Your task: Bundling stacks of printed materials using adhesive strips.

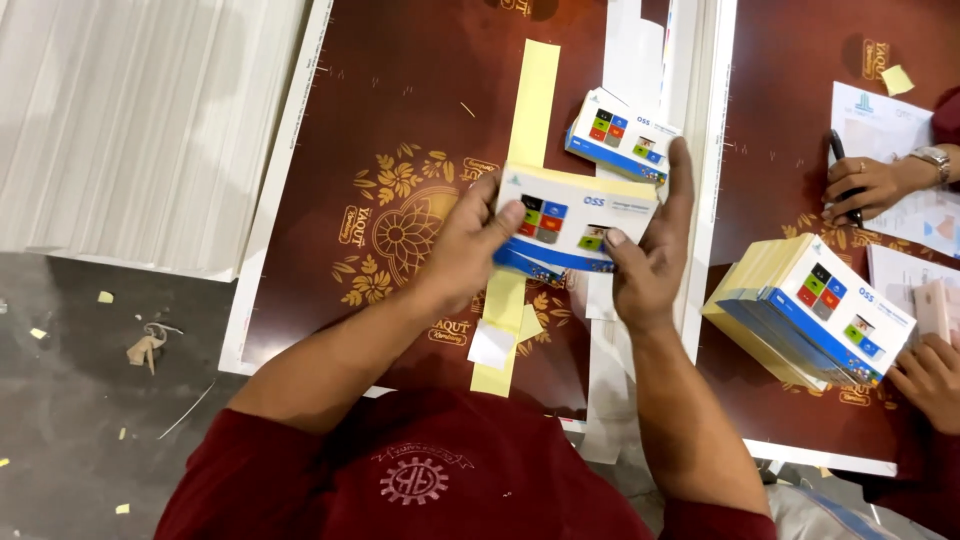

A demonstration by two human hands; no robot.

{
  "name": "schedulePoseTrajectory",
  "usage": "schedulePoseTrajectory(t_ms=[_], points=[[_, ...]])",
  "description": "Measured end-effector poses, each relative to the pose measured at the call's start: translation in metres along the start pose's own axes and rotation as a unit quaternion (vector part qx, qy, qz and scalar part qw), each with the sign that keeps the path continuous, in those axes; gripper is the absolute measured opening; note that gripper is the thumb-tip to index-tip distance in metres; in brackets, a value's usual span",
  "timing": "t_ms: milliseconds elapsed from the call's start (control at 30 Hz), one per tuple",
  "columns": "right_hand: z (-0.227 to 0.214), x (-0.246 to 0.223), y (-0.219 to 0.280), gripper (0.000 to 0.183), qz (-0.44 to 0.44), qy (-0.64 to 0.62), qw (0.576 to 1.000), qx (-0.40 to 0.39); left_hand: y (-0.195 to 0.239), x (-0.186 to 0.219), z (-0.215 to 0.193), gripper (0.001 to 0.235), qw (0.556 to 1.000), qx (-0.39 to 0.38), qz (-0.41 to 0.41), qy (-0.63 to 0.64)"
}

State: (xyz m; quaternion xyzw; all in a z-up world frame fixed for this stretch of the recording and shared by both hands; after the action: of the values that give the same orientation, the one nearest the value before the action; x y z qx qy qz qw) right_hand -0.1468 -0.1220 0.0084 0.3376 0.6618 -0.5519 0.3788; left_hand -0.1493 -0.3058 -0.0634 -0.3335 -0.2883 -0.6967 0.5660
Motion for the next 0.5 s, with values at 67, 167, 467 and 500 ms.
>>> schedulePoseTrajectory(t_ms=[67, 167, 467, 500], points=[[-0.006, 0.002, -0.003, 0.088, 0.047, -0.105, 0.993, -0.031, -0.008, 0.0, -0.013, 0.041, 0.999, 0.022, -0.041, 0.018], [-0.023, 0.026, 0.005, 0.087, 0.124, -0.267, 0.953, -0.077, -0.011, 0.002, -0.026, 0.037, 0.995, 0.008, -0.066, 0.074], [-0.034, 0.056, 0.026, 0.056, 0.186, -0.273, 0.942, -0.053, -0.008, 0.007, -0.031, 0.036, 0.984, -0.075, -0.09, 0.136], [-0.034, 0.055, 0.026, 0.05, 0.186, -0.301, 0.933, -0.065, -0.009, 0.002, -0.034, 0.035, 0.974, -0.107, -0.104, 0.17]])
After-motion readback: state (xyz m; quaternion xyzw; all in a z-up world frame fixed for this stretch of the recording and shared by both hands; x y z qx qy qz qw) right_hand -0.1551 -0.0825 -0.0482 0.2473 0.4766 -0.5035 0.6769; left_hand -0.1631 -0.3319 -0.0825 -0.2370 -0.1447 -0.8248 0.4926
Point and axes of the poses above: each hand's wrist, its own y-axis away from the middle knuckle, its own z-axis out of the palm, x = y × z, the point moved 3 cm from there along -y, towards the middle knuckle, and after that the axes turned 1 degree about y, right-handed, at the moved point
